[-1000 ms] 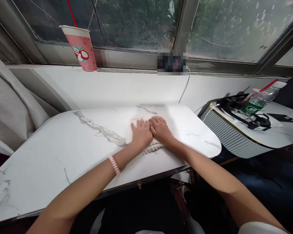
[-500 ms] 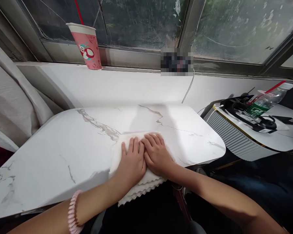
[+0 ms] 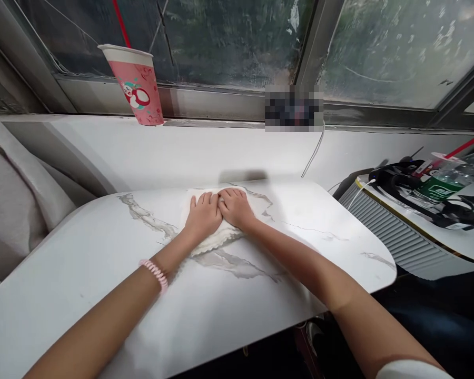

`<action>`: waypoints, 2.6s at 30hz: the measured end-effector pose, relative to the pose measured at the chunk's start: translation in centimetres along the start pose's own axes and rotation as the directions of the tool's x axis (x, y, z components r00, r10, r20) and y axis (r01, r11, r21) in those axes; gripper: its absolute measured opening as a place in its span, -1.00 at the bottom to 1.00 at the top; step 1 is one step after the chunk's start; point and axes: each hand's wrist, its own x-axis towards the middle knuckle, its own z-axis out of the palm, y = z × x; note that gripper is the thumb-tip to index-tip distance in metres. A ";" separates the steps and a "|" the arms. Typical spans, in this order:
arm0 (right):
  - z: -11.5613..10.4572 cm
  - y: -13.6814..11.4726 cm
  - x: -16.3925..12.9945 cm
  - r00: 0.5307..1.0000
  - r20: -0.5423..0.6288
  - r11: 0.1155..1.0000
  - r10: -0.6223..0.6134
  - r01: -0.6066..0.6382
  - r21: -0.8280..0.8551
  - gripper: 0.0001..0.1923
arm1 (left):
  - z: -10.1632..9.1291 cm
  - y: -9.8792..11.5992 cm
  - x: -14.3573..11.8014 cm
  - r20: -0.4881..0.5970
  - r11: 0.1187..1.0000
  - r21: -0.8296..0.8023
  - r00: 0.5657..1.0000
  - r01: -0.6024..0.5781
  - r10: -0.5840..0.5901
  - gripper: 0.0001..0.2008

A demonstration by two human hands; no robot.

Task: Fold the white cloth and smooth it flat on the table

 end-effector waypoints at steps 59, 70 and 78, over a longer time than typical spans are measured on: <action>-2.0 -8.8 -14.9 0.948 -0.004 0.935 -0.318 0.313 -0.167 -0.53 | -4.1 -0.5 -18.0 -0.161 0.905 0.266 0.910 -0.332 0.381 -0.55; -0.8 -10.3 -12.8 0.948 0.012 0.941 -0.319 0.319 -0.110 -0.57 | -5.2 -3.7 -18.1 -0.123 0.960 0.110 0.955 -0.257 0.270 -0.55; 3.0 -10.5 -4.0 0.967 -0.033 0.963 -0.253 0.248 -0.104 -0.67 | -4.5 -10.9 -9.9 0.087 0.988 -0.142 0.994 -0.056 0.069 -0.48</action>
